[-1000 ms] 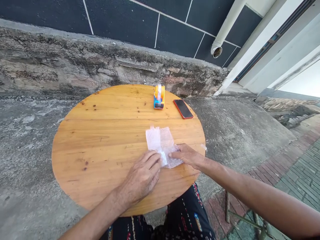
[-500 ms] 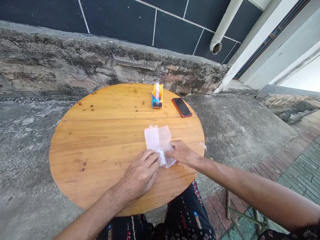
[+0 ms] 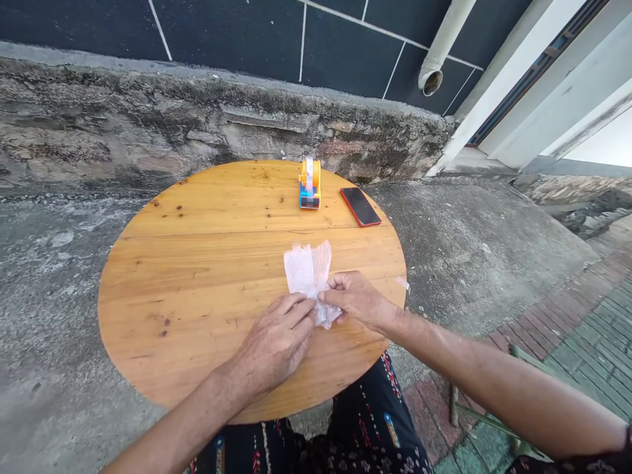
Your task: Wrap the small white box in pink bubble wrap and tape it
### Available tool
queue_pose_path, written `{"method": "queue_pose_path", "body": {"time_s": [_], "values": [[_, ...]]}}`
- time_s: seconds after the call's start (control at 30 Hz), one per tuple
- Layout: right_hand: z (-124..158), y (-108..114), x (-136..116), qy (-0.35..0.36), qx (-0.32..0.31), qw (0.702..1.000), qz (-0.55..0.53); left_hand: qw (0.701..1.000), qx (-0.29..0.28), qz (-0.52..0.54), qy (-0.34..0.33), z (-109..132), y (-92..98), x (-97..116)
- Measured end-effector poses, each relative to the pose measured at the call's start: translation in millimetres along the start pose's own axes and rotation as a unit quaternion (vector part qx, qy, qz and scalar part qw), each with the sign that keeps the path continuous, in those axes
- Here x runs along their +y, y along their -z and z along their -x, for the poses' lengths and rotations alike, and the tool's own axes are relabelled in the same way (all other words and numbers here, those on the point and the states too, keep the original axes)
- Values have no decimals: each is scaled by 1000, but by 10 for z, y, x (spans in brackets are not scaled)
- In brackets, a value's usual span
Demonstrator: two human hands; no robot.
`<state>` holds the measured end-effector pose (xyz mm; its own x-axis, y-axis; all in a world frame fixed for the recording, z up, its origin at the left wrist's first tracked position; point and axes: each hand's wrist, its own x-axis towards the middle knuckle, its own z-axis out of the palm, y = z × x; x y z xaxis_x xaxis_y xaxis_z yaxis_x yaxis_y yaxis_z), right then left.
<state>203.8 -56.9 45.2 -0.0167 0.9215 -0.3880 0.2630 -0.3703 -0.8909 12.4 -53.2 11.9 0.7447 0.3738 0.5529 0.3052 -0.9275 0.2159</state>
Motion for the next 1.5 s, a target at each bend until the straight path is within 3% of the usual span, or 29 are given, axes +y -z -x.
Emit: {"method": "queue_pose_path", "body": {"time_s": [0.17, 0.37, 0.57, 0.73, 0.93, 1.1, 1.27, 1.5], "values": [[-6, -47, -30, -1, 12, 1000, 12, 1000, -5, -16, -5, 45, -27, -7], [110, -4, -119, -32, -43, 998, -25, 1000, 1, 0, 14, 68, -21, 10], [227, 32, -109, -25, -60, 996, -68, 997, 21, 54, 48, 122, -32, 19], [332, 57, -26, 56, -106, 992, -33, 992, 36, 98, 72, 141, -41, 14], [397, 64, -31, 201, -124, 964, 120, 995, 50, 60, 66, 125, -34, 13], [388, 79, -66, 224, -122, 951, 174, 992, 40, 84, 83, 129, -13, 23], [388, 73, -6, 226, -115, 957, 143, 982, 50, 151, 103, 99, 18, 41], [452, -1, 58, 281, -79, 935, 202, 966, 80, 165, 184, 53, 0, 77]]}}
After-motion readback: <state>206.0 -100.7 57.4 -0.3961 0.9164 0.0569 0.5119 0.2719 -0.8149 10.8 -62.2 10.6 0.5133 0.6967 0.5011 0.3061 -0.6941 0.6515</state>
